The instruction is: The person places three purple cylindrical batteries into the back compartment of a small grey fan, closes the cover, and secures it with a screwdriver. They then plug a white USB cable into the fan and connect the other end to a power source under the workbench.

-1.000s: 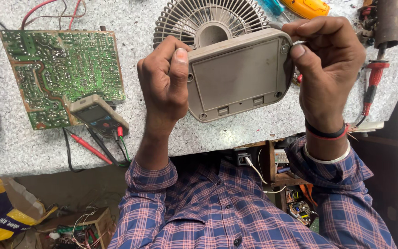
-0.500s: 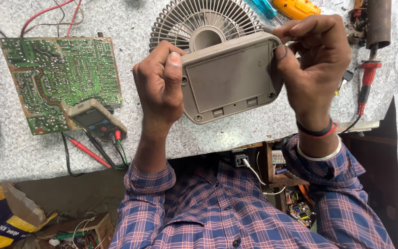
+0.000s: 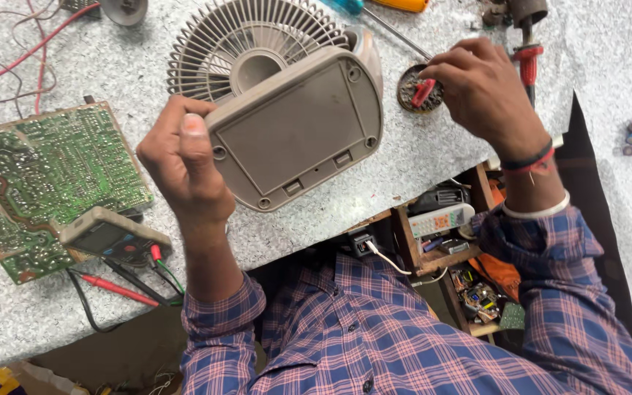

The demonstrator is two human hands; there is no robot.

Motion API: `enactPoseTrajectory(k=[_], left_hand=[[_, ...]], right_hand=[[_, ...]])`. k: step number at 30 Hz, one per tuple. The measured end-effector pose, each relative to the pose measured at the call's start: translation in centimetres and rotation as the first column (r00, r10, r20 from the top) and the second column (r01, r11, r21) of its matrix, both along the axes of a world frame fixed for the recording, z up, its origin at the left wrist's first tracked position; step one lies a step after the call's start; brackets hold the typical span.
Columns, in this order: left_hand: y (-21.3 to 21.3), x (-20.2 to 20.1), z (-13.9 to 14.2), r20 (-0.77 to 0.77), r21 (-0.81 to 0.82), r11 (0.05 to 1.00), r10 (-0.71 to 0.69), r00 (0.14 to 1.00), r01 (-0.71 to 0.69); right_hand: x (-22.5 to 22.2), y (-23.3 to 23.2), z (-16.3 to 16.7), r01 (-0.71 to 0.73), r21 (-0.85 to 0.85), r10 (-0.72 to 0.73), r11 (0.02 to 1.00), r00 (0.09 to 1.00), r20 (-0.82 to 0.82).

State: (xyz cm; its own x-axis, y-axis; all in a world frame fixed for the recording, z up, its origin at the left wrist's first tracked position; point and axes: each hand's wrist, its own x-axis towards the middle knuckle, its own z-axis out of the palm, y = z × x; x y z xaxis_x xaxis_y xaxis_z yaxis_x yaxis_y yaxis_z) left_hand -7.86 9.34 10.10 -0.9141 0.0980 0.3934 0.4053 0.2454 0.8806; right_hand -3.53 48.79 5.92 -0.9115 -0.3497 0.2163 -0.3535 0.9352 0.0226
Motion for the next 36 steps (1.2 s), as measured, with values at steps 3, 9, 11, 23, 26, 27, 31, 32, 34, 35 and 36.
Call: enactPoseTrajectory(k=[3,9,11,23,26,27,31,32,34,35,36], left_hand=[[0.0,0.0,-0.1,-0.004,0.009,1.0,-0.009,1.0,0.009],[0.1,-0.4,-0.4,-0.01,-0.037,0.999,0.038,0.999,-0.038],[0.2,-0.5,-0.4,-0.028,-0.047,0.998,0.041,0.999,-0.042],[2.0,0.0,1.1,-0.035,-0.085,0.993,0.083,0.996,-0.085],[1.9,0.1,1.3,-0.041,-0.074,0.993,0.085,0.996,-0.087],[1.9,0.1,1.4,-0.046,-0.067,0.994,0.084,0.995,-0.087],[2.1,0.1,1.5,-0.041,-0.082,0.991,0.101,0.994,-0.105],[2.2,0.2,1.5,-0.035,-0.083,0.991,0.102,0.994,-0.105],[2.3,0.2,1.6,-0.025,-0.085,0.992,0.096,0.995,-0.098],[2.3,0.2,1.6,-0.006,-0.121,0.987,0.105,0.994,-0.105],[2.3,0.2,1.7,0.017,-0.157,0.981,0.115,0.993,-0.111]], right_hand=[[-0.5,1.4,-1.1,-0.018,0.081,0.016,0.997,1.0,0.018],[-1.5,2.1,-1.0,-0.077,0.06,0.071,0.995,0.992,0.108],[-1.7,2.1,-0.5,-0.117,0.041,0.113,0.992,0.99,0.08],[1.7,-5.4,3.2,-0.391,-0.794,-0.071,0.465,0.878,-0.474],[0.1,-8.3,4.2,-0.474,-0.718,-0.03,0.51,0.824,-0.565],[-0.3,-9.0,4.6,-0.486,-0.698,-0.006,0.525,0.819,-0.574],[-1.0,-10.6,6.2,-0.532,-0.619,0.091,0.579,0.796,-0.599],[-1.0,-10.8,6.6,-0.544,-0.59,0.121,0.596,0.788,-0.604],[-0.8,-11.0,7.2,-0.489,-0.492,0.119,0.72,0.786,-0.606],[-0.6,-11.0,7.4,-0.41,-0.415,0.089,0.812,0.789,-0.607],[-0.5,-11.1,7.5,-0.32,-0.332,0.058,0.887,0.791,-0.609]])
